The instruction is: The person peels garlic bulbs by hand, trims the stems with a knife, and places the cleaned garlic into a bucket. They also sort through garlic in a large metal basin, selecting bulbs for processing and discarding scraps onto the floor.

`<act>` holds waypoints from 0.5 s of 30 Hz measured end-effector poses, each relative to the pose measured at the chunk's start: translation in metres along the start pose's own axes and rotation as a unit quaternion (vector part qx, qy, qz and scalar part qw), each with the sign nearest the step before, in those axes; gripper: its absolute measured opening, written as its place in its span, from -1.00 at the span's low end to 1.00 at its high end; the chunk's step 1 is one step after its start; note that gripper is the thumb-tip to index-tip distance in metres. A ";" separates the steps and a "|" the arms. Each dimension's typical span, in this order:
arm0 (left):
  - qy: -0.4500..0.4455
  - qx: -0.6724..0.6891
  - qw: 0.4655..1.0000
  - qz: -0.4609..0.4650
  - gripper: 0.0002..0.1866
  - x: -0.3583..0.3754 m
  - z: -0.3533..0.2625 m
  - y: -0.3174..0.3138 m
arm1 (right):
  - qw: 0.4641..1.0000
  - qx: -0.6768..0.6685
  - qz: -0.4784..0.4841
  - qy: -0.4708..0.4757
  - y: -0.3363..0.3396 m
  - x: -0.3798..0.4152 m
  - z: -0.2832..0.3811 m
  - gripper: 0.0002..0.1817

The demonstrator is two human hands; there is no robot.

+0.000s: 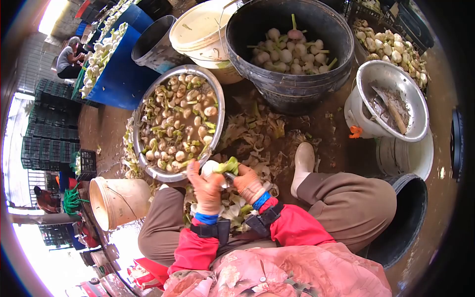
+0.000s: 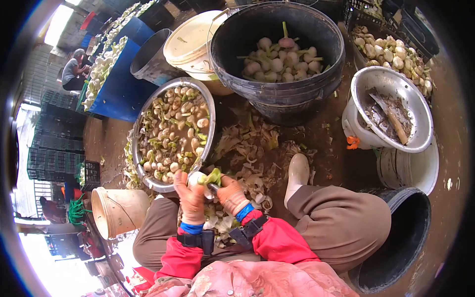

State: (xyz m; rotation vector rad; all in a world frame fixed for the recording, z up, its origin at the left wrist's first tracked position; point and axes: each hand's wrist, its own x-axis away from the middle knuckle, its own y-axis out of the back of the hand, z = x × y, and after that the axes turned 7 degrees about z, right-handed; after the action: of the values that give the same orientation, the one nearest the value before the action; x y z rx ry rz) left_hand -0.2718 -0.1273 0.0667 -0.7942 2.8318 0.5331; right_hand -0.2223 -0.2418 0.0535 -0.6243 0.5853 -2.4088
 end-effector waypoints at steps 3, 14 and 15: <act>0.076 -0.077 0.993 -0.039 -0.44 0.002 -0.010 0.000 | 0.985 0.175 0.008 0.002 -0.007 0.003 -0.005 -0.74; 0.252 0.511 0.822 -0.005 -0.50 0.009 -0.035 0.042 | 0.895 0.407 -0.152 -0.102 0.072 -0.020 -0.059 -0.66; 0.249 0.510 0.823 -0.005 -0.50 0.009 -0.026 0.050 | 0.849 0.518 -0.060 -0.084 0.073 -0.020 -0.067 -0.59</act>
State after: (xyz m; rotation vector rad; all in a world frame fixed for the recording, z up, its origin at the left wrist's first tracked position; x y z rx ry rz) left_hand -0.3073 -0.1016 0.1032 -0.7344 2.8506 -1.2922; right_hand -0.2134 -0.2658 -0.0442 -0.3610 -0.8353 -2.2936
